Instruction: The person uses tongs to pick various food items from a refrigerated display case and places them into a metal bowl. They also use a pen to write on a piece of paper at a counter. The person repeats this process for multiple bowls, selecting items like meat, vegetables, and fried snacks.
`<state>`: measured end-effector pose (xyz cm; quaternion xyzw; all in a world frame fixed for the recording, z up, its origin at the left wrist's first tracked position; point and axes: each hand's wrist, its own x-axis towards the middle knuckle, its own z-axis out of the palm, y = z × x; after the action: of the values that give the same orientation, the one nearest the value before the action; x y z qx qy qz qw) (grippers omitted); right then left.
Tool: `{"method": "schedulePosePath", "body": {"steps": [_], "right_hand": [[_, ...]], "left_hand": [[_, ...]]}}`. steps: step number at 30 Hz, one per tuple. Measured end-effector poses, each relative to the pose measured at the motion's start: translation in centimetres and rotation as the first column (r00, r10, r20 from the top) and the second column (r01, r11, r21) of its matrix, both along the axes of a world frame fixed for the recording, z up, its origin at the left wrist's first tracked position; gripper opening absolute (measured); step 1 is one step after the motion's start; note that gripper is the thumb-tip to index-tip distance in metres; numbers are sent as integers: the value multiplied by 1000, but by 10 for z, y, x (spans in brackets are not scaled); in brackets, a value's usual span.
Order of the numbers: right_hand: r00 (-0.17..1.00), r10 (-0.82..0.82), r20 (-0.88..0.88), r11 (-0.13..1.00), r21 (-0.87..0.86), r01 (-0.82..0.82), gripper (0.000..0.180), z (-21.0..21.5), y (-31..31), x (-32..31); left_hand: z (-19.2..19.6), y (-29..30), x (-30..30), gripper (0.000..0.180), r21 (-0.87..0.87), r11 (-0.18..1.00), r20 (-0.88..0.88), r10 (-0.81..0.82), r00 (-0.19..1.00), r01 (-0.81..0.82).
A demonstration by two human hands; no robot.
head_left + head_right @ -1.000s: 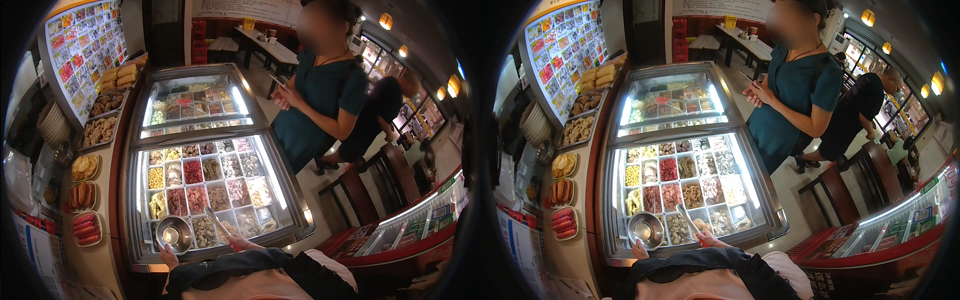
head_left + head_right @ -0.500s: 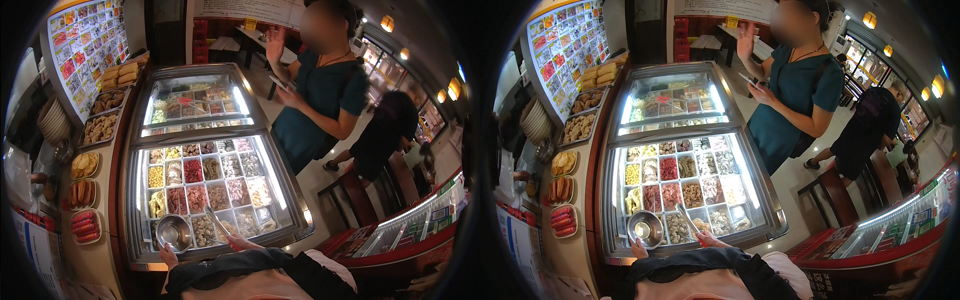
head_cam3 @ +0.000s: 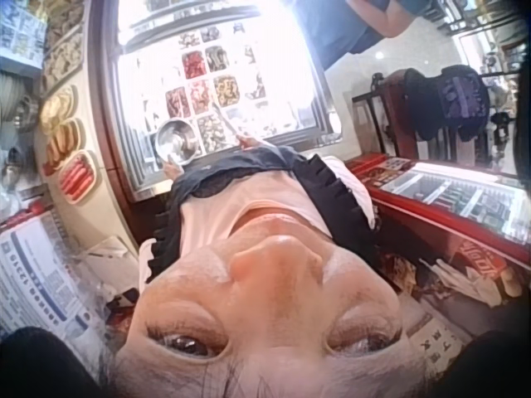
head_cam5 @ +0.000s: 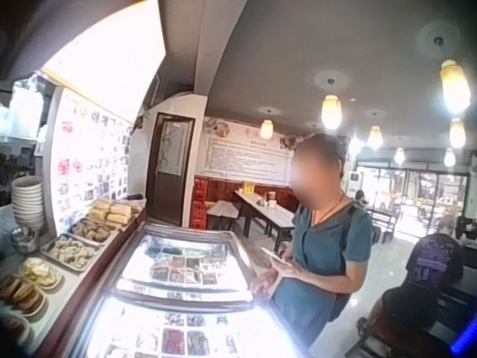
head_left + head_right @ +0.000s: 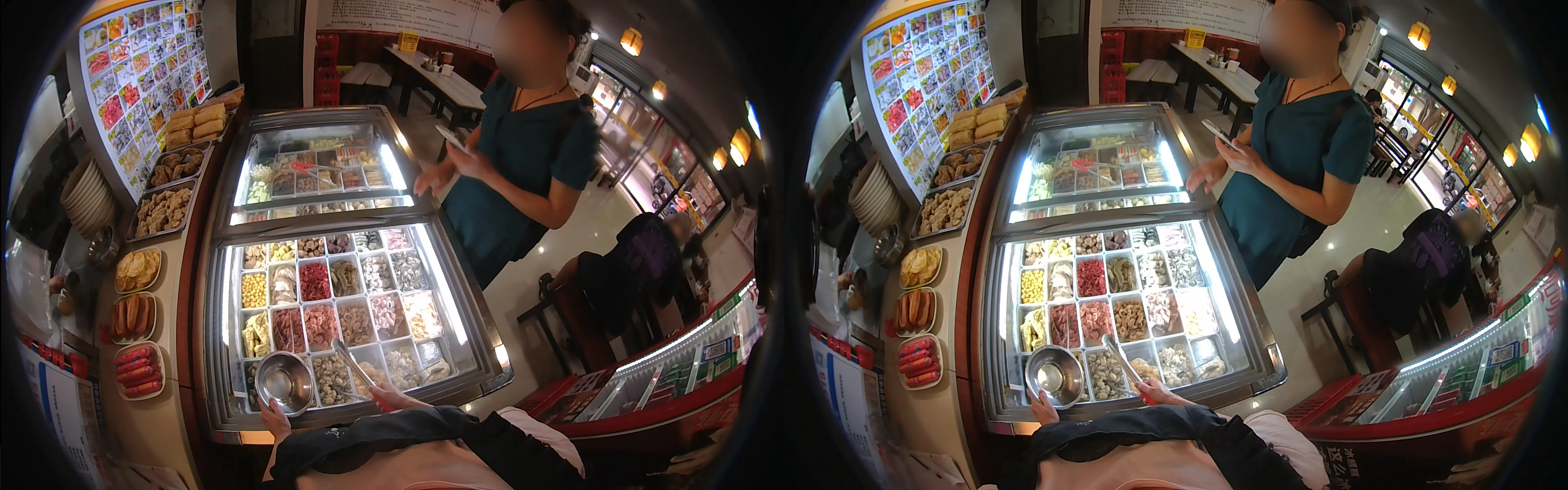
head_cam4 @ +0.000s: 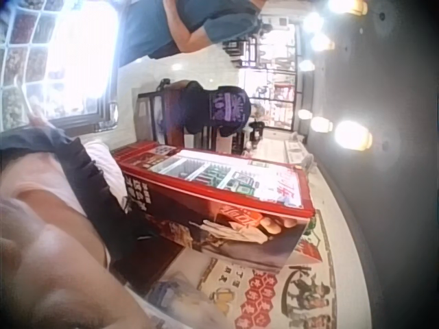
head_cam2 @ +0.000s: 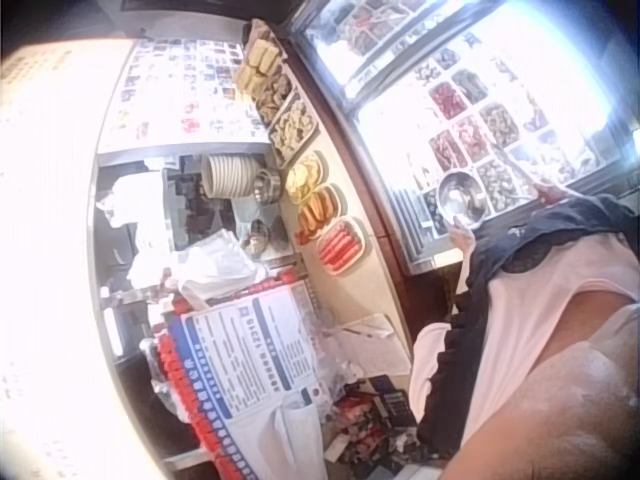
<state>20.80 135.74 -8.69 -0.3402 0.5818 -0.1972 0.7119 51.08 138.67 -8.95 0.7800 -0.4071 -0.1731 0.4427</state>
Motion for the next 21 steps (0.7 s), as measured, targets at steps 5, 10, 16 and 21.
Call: {"method": "schedulePosePath", "body": {"steps": [5,10,16,21], "right_hand": [[1000,20,-2,1000,20,-20,31,-15,-1,-1],[1000,8,1,1000,15,-8,31,-18,-1,0],[1000,-2,-3,1000,3,2,32,-22,0,0],[1000,-8,-5,1000,0,8,34,-10,1,-2]], "left_hand": [[-5,0,1,42,-6,1000,64,25,998,-24],[3,-1,-1,38,11,1000,46,2,999,-3],[7,-1,0,36,18,999,40,-30,999,30],[15,-2,-6,37,48,998,37,-37,999,36]]}}
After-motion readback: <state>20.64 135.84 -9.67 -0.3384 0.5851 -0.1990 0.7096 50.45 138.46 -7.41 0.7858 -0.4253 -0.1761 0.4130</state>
